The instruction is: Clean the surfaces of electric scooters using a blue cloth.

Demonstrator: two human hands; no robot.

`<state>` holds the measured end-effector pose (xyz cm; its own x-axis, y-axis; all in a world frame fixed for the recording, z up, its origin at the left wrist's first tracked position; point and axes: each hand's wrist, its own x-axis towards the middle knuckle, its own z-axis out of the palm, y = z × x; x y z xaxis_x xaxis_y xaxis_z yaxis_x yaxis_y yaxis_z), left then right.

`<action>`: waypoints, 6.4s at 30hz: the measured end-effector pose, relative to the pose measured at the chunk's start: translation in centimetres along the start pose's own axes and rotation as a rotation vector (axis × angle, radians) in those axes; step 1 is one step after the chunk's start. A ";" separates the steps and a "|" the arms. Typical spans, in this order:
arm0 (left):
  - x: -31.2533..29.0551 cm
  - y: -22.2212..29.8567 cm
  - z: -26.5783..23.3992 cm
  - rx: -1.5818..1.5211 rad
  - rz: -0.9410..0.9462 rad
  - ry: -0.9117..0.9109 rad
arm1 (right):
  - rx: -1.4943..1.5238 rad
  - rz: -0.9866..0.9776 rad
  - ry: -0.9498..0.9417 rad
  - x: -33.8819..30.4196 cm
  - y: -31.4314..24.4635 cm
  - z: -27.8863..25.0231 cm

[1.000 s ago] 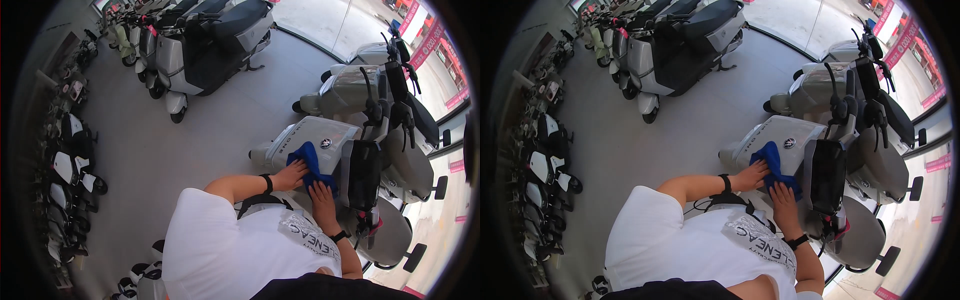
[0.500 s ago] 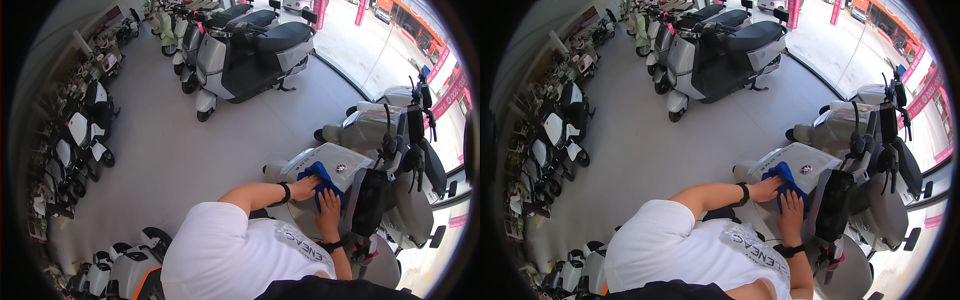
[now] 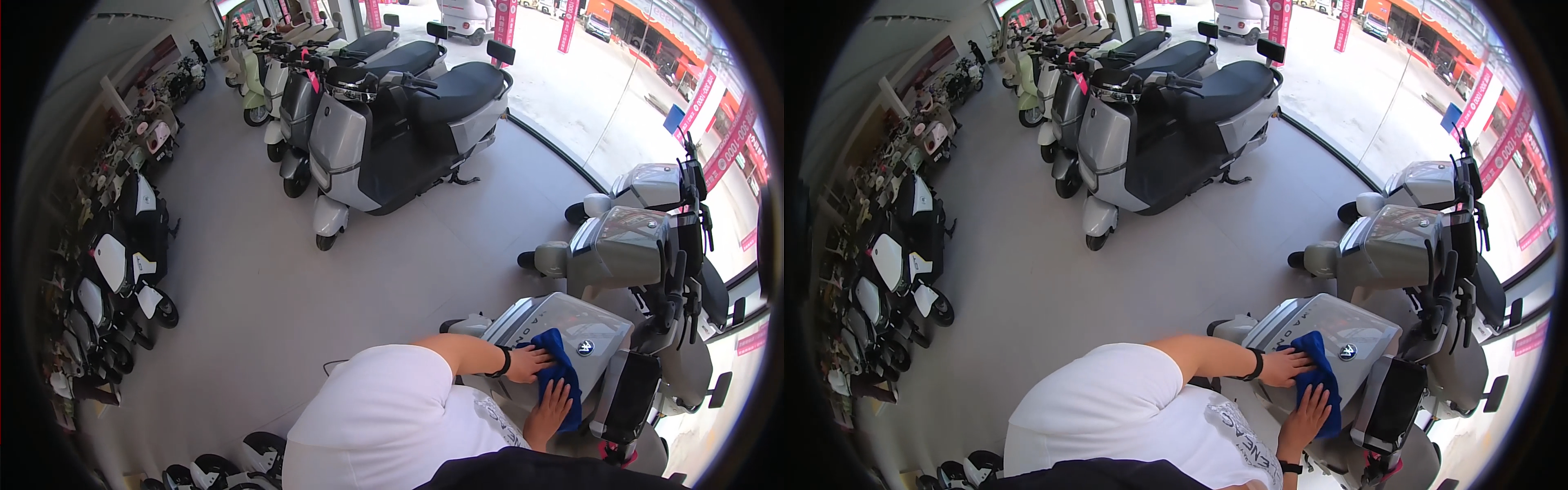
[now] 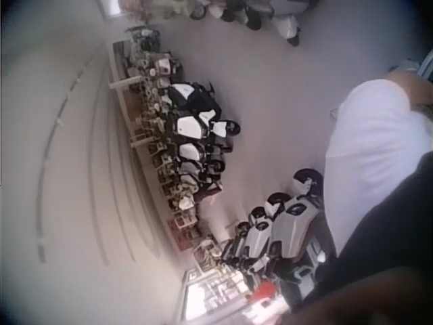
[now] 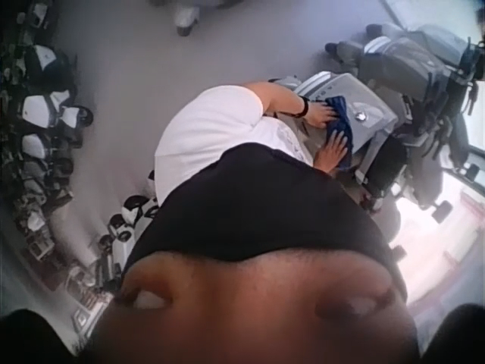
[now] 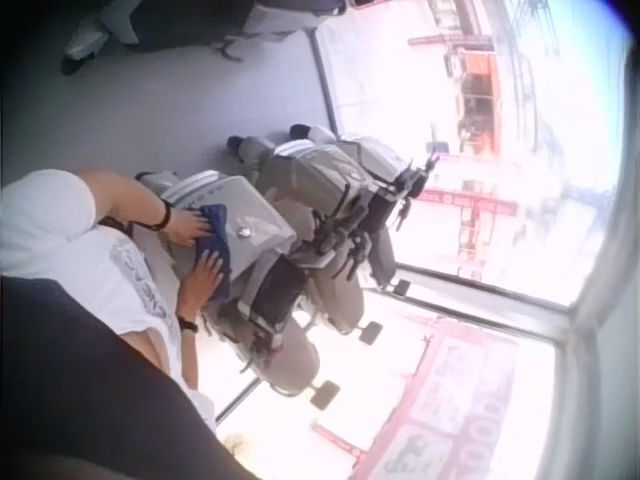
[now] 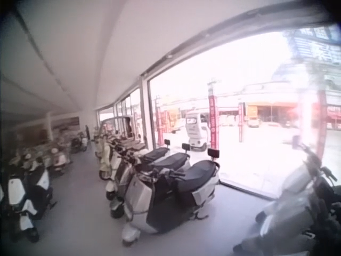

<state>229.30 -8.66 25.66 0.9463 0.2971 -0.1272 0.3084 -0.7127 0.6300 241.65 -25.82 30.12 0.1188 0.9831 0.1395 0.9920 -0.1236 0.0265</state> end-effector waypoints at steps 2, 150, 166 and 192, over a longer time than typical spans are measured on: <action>0.5 -1.6 1.8 0.005 -0.011 0.050 | -0.021 -0.017 0.012 0.0 -0.8 1.1; 5.3 -0.5 -0.1 0.512 0.943 -0.003 | 0.989 1.147 1.036 1.5 -8.8 10.9; 9.0 4.4 -9.5 0.303 1.211 0.159 | 0.362 0.977 0.950 -1.5 -5.1 -2.1; 10.0 4.1 -7.3 0.446 0.890 0.269 | 0.228 0.807 0.804 1.5 0.1 1.3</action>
<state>239.30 -3.95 32.60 0.8137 -0.3599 0.4564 -0.4334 -0.8989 0.0638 242.00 -24.21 29.07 0.7392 0.2500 0.6254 0.6352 -0.5675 -0.5239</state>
